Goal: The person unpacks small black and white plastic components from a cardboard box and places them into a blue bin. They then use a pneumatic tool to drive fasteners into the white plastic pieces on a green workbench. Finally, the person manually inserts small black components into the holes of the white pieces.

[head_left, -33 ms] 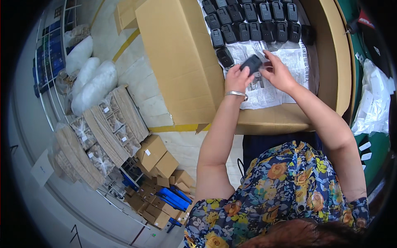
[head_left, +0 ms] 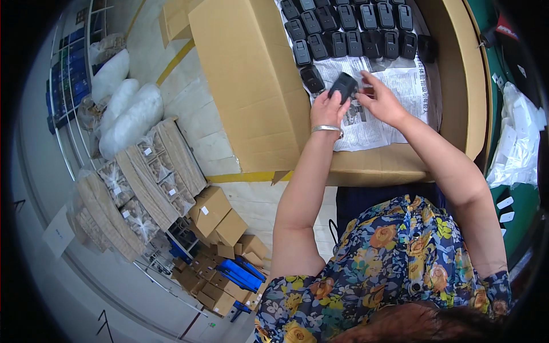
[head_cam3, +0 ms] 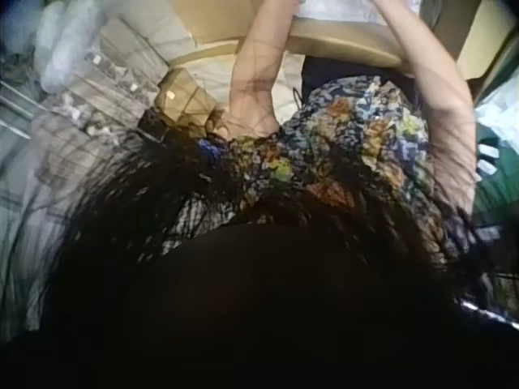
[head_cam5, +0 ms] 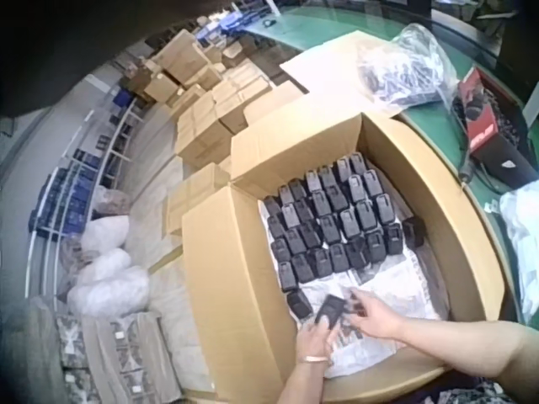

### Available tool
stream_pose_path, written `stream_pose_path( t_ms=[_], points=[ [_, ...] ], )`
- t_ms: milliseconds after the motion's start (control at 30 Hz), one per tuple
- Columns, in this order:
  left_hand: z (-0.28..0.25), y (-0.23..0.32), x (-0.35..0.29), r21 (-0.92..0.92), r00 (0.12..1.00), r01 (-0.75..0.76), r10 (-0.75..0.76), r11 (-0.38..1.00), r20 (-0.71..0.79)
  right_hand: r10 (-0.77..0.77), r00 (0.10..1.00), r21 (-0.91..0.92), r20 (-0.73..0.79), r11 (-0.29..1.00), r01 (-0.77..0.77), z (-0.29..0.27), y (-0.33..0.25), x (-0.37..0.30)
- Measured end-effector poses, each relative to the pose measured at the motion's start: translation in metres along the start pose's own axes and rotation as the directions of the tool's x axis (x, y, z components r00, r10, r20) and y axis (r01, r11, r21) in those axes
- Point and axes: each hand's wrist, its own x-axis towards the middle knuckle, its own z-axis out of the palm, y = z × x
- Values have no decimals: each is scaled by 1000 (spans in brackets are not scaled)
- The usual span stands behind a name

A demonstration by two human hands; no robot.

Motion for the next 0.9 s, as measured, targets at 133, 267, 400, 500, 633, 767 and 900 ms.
stream_pose_path(
  t_ms=[133,267,400,500,633,767,900],
  points=[
    [5,-15,24,-271,983,-102,55,957,-174,-149,981,8,124,989,149,27,19,25],
    [3,-19,36,-5,971,40,-40,999,-237,-115,981,-103,158,986,132,28,22,34],
    [-1,-28,44,49,944,201,-180,978,-277,-114,976,-198,184,969,151,26,22,37],
    [-5,-29,49,115,949,256,-227,960,-219,-87,983,-259,160,957,127,25,21,41],
    [-12,-11,40,246,950,283,-236,927,-204,-73,989,-260,126,960,105,11,0,17],
    [-2,2,20,236,967,46,16,971,-255,-421,905,-238,-56,886,397,-17,-17,-61],
    [67,19,-34,415,883,-462,448,784,138,-361,919,-150,-157,929,340,-102,-42,-174]
  ],
)
